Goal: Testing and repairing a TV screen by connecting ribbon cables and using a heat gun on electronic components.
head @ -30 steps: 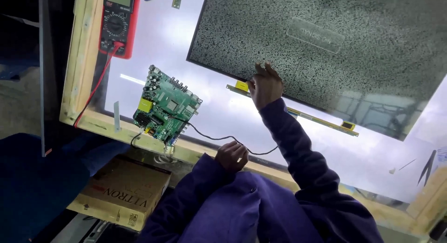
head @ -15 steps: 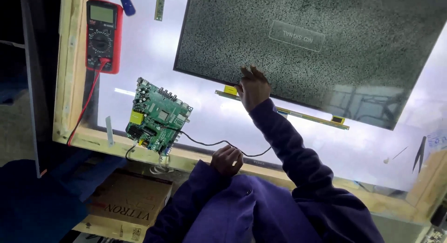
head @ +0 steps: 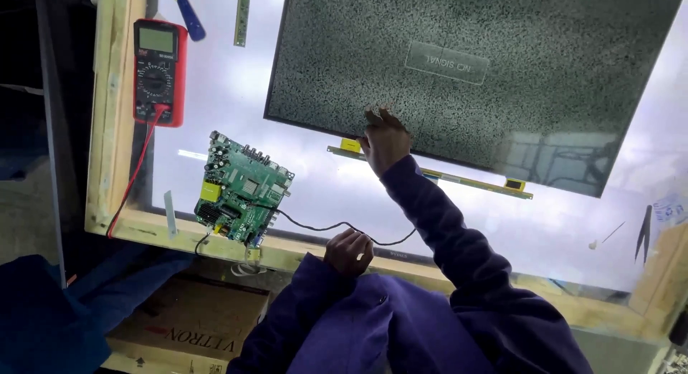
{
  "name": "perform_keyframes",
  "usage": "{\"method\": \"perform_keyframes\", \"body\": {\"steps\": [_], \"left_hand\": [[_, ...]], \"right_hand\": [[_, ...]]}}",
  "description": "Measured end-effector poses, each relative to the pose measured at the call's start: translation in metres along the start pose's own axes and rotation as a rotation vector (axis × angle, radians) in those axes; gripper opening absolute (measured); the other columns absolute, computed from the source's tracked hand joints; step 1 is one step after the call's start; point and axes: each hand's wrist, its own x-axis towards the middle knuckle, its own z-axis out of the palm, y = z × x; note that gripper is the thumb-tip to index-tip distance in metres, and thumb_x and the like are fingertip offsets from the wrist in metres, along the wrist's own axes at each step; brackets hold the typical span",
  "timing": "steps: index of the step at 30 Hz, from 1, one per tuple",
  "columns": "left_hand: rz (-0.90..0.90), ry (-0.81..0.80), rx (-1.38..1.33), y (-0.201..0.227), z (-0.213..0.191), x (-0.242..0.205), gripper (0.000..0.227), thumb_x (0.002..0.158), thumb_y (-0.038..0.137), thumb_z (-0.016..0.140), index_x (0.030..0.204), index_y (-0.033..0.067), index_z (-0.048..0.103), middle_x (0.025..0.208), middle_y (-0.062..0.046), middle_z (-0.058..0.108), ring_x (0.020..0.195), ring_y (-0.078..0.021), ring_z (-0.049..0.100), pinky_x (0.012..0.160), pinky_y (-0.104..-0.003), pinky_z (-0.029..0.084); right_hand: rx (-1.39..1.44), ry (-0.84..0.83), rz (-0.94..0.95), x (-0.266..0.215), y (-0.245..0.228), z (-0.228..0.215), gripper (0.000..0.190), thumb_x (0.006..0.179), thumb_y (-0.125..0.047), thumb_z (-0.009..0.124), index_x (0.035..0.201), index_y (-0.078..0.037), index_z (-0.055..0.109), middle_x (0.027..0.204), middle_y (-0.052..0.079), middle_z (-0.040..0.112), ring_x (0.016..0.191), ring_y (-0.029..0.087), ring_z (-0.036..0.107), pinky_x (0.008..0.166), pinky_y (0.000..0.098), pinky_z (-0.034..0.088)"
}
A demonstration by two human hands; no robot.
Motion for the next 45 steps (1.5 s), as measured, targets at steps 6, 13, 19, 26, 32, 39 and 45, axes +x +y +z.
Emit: {"method": "perform_keyframes", "body": {"steps": [6,13,19,26,32,39,45], "left_hand": [[-0.011,0.007,0.021,-0.002,0.004,-0.004,0.019,0.079,0.017,0.063,0.063,0.0153,0.053,0.053,-0.001,0.046,0.054,-0.022,0.058,0.045,-0.031,0.049],[-0.003,0.009,0.041,0.0,0.002,0.0,0.017,0.079,0.017,0.062,0.064,0.0168,0.053,0.052,0.0,0.045,0.053,-0.0205,0.057,0.045,-0.029,0.049],[-0.002,0.007,0.054,0.003,-0.002,-0.001,0.014,0.078,0.016,0.063,0.066,0.0152,0.054,0.054,-0.002,0.048,0.054,-0.0223,0.059,0.046,-0.03,0.05],[0.011,0.031,0.031,0.007,-0.01,0.005,0.016,0.079,0.013,0.06,0.064,0.0132,0.052,0.053,-0.004,0.048,0.054,-0.0228,0.058,0.049,-0.03,0.05],[0.027,0.033,-0.007,0.004,-0.009,0.003,0.017,0.079,0.013,0.061,0.066,0.0119,0.052,0.055,-0.006,0.049,0.056,-0.0249,0.06,0.051,-0.032,0.05],[0.013,0.013,-0.022,0.003,-0.008,0.0,0.016,0.08,0.013,0.06,0.067,0.0125,0.05,0.058,-0.006,0.049,0.058,-0.0251,0.059,0.05,-0.032,0.049],[0.003,0.012,-0.007,-0.001,-0.002,-0.005,0.014,0.079,0.015,0.062,0.069,0.0125,0.052,0.058,-0.006,0.051,0.059,-0.0243,0.06,0.053,-0.032,0.05]], "right_hand": [[-0.016,-0.012,0.006,0.001,-0.001,-0.002,0.021,0.068,-0.032,0.088,0.069,-0.017,0.075,0.107,-0.001,0.075,0.106,0.028,0.068,0.084,0.0358,0.059],[0.001,0.005,0.005,0.001,0.002,-0.003,0.022,0.065,-0.03,0.089,0.072,-0.015,0.075,0.109,0.0,0.074,0.108,0.032,0.067,0.082,0.0372,0.06],[-0.032,-0.094,-0.046,0.007,-0.005,-0.021,0.021,0.071,-0.031,0.088,0.072,-0.015,0.075,0.108,0.003,0.074,0.107,0.03,0.067,0.081,0.036,0.06],[-0.057,-0.081,-0.03,0.005,-0.005,-0.006,0.02,0.07,-0.03,0.089,0.07,-0.016,0.075,0.111,0.004,0.074,0.106,0.031,0.067,0.081,0.037,0.059],[-0.089,-0.071,-0.03,0.008,-0.005,0.003,0.022,0.069,-0.032,0.089,0.067,-0.018,0.073,0.108,0.004,0.074,0.103,0.031,0.068,0.082,0.0383,0.059],[-0.141,-0.047,-0.026,0.01,-0.014,0.004,0.024,0.073,-0.036,0.087,0.068,-0.018,0.073,0.094,0.006,0.076,0.093,0.028,0.072,0.087,0.043,0.056],[-0.151,-0.046,-0.029,0.011,-0.021,0.001,0.024,0.073,-0.037,0.088,0.072,-0.017,0.074,0.093,0.007,0.075,0.089,0.026,0.072,0.087,0.045,0.055]]}}
